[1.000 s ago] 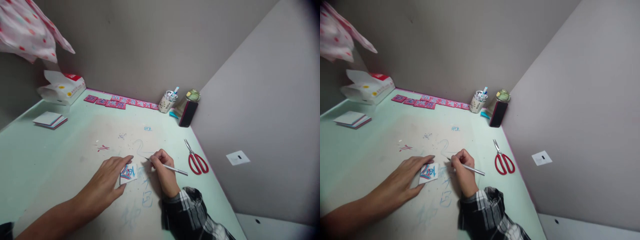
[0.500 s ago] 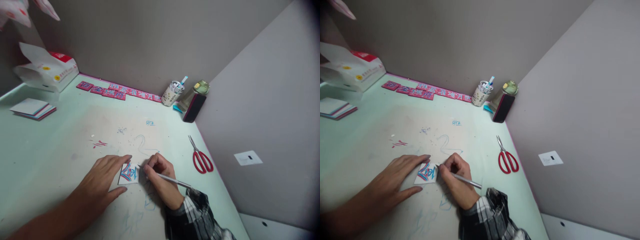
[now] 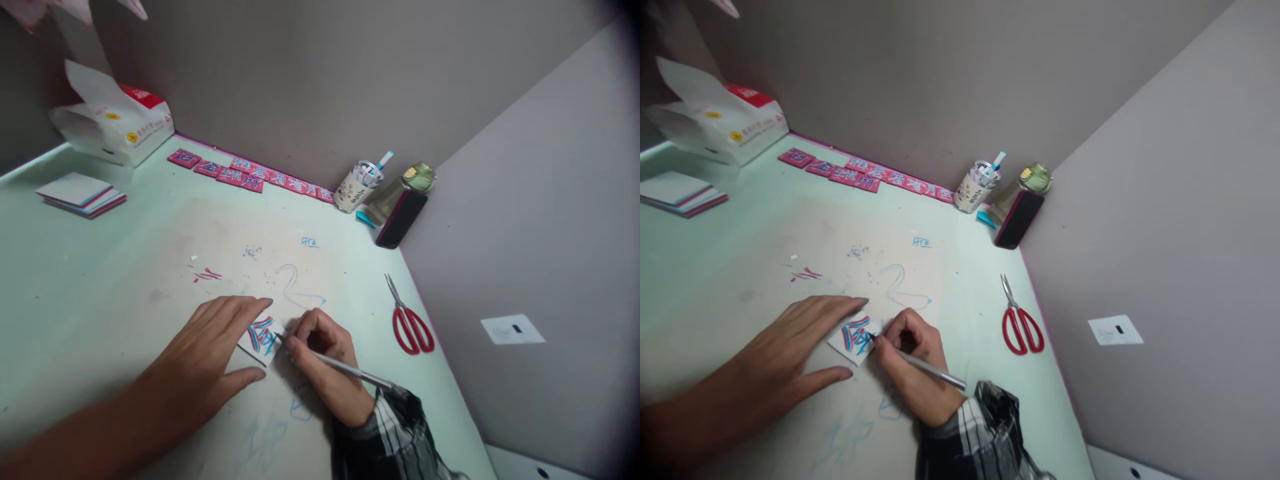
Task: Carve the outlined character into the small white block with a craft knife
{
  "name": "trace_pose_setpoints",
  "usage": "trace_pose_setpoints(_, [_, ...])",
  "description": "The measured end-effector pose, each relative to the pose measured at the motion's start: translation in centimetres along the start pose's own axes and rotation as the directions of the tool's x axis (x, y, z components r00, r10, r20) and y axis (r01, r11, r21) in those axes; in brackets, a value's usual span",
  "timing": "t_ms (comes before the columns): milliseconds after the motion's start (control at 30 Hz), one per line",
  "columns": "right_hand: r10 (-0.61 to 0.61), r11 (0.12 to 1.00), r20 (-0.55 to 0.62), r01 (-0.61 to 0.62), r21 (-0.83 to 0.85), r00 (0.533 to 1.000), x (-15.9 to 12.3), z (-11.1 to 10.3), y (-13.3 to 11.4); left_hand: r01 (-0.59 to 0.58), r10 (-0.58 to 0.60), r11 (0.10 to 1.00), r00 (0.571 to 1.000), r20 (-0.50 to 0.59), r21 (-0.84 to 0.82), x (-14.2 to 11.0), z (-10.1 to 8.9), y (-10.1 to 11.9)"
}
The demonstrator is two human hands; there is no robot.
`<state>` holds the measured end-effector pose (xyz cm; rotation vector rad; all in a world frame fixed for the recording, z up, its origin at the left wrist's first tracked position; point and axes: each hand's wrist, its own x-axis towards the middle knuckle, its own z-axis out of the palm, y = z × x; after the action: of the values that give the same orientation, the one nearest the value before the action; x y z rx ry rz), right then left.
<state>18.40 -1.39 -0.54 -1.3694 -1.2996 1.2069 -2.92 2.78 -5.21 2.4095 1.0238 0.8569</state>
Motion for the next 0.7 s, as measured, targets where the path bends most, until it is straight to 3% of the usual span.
trace_pose_setpoints(200, [-0.021,1.0,-0.007,0.021,-0.019,1.0,-0.2,0.19,0.04,0.005,-0.005,0.999,1.0,0.004,0.051,0.35,0.29,1.23])
trace_pose_setpoints(333, [-0.028,0.999,0.0,0.028,-0.032,1.0,-0.2,0.25,0.09,0.03,-0.03,0.999,0.999,0.017,-0.014,-0.08,0.35,1.01])
trace_pose_setpoints(500, [-0.022,0.999,0.003,0.022,-0.044,1.0,-0.2,0.17,0.05,0.098,-0.098,0.995,0.995,0.015,0.02,-0.08,0.33,0.45])
trace_pose_setpoints(700, [0.01,0.997,0.007,-0.01,-0.074,1.0,-0.21,0.28,0.29,0.063,-0.064,0.997,0.998,0.007,0.037,0.16,0.05,0.4])
